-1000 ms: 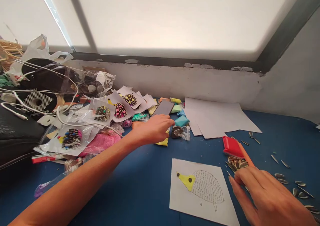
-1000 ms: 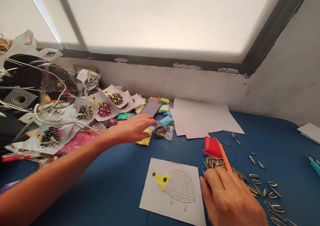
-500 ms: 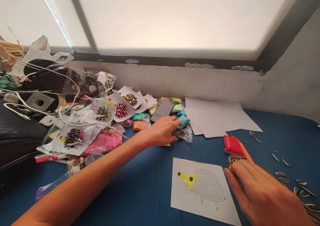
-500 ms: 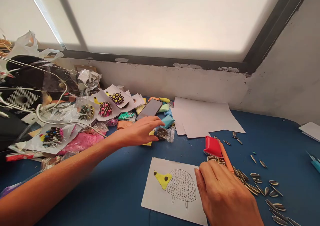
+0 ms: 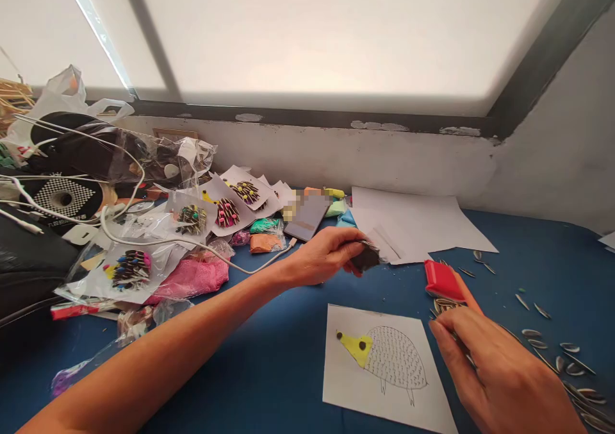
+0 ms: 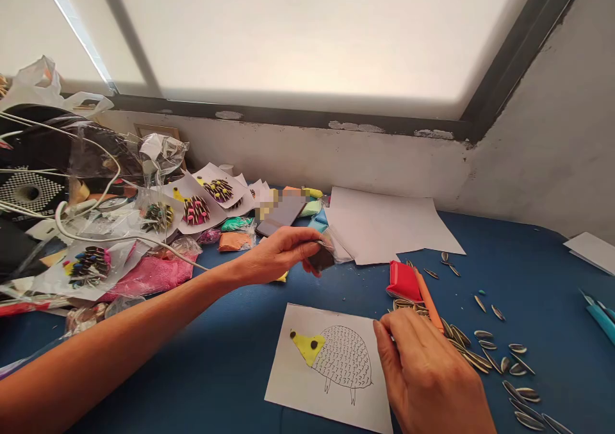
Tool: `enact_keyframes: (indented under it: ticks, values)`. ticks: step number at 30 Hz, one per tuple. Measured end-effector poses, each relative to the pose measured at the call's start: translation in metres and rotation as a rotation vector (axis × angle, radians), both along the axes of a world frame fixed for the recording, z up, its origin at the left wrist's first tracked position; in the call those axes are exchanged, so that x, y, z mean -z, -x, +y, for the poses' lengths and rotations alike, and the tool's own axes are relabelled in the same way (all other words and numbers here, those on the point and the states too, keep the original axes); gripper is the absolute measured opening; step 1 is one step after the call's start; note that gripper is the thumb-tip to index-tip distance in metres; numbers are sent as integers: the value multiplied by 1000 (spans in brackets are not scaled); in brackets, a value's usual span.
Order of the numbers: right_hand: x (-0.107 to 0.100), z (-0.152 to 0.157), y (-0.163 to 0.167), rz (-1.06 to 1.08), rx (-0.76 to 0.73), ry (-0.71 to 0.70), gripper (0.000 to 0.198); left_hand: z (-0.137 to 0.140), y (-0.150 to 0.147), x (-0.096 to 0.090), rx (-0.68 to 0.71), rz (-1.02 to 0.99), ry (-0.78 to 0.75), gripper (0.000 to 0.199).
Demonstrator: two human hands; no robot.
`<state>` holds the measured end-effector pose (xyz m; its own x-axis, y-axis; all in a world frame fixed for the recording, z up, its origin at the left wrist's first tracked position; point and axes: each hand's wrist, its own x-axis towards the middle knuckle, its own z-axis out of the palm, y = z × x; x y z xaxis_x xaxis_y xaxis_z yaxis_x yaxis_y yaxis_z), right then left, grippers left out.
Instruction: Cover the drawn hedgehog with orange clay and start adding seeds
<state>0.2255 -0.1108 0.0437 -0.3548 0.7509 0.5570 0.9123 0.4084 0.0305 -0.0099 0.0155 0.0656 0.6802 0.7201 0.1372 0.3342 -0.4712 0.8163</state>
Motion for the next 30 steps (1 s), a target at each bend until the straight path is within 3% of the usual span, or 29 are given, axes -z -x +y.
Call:
enact_keyframes:
  ticks: [1, 3, 6, 9, 12, 15, 22, 30]
  values:
    - [-1, -1, -1, 83, 15, 47, 22, -5, -2, -3, 73, -123, 193, 23]
    - [-6, -3, -4, 264, 58, 183, 24, -15, -7, -5, 172, -236, 416, 19]
    - [-14, -4, -3, 461, 87, 392, 32, -27, -14, -6, 280, -222, 524, 18]
    - [-19, -5, 2, 568, 100, 494, 36, -34, -17, -5, 304, -259, 592, 17]
    - [-20, -5, 6, 617, 163, 518, 47, -35, -18, -3, 322, -321, 705, 42]
    - [-21, -4, 8, 675, 192, 550, 49, -34, -17, -1, 285, -375, 726, 56]
    - [-32, -2, 18, 864, 152, 552, 53, -34, -13, -5, 310, -409, 715, 52]
    - [-23, -13, 15, 755, 119, 596, 47, -39, -15, -3, 258, -301, 578, 26]
